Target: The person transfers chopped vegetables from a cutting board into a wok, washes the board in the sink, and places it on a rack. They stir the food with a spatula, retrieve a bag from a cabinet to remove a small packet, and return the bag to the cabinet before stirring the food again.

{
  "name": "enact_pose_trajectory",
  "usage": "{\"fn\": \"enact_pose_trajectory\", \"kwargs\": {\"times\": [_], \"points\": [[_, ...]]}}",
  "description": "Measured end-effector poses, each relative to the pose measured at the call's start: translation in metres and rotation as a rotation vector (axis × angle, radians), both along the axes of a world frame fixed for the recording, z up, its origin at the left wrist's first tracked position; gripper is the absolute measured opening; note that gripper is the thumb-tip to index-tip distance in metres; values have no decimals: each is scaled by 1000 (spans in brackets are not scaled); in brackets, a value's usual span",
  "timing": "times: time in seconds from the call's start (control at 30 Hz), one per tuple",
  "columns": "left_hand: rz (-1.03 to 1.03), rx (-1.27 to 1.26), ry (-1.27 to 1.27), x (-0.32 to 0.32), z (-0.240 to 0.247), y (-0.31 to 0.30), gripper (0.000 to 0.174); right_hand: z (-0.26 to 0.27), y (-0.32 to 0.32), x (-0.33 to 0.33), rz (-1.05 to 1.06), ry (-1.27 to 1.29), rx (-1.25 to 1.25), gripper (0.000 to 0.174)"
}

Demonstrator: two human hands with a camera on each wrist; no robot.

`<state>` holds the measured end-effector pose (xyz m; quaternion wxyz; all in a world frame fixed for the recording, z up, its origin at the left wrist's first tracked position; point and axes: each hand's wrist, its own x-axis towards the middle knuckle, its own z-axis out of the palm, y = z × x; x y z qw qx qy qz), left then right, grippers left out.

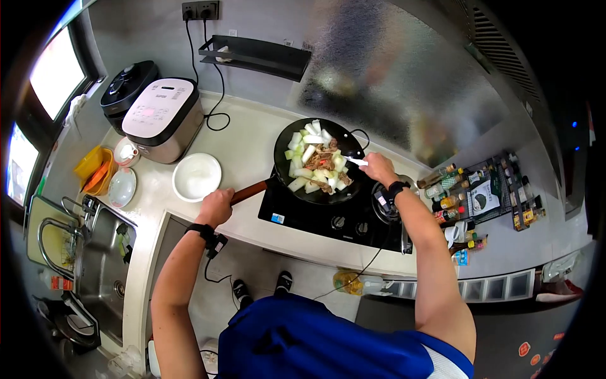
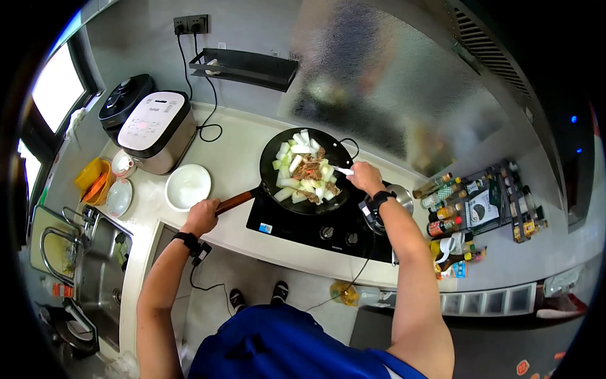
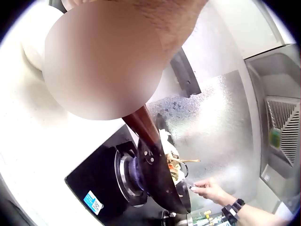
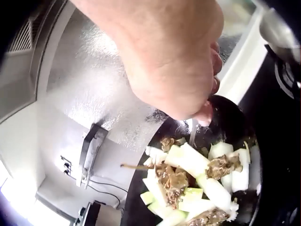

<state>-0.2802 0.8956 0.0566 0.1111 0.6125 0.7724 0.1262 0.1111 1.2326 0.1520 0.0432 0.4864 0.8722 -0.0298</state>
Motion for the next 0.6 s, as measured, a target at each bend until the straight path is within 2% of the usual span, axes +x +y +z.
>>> {"fn": "enact_pose_trajectory", "kwargs": {"times": [0.1, 0.2, 0.23, 0.33, 0.37, 0.47, 0.6], "points": [[15, -53, 33, 4, 7, 0, 19, -14, 0, 4, 83, 143, 77, 28], [2, -39, 49, 1, 0, -1, 18, 0, -6, 11, 196, 84, 188, 24], [7, -42, 51, 2, 0, -1, 18, 3, -7, 16, 277, 53, 295, 21], [21, -42, 53, 3, 1, -2, 17, 29, -9, 32, 445, -82, 445, 13], [22, -40, 54, 3, 0, -2, 16, 39, -11, 39, 525, -127, 546, 13], [10, -14, 47, 1, -3, -1, 14, 80, -34, 47, 618, -267, 627, 22], [3, -7, 26, -1, -4, 0, 14, 127, -66, 48, 614, -372, 679, 27]]}}
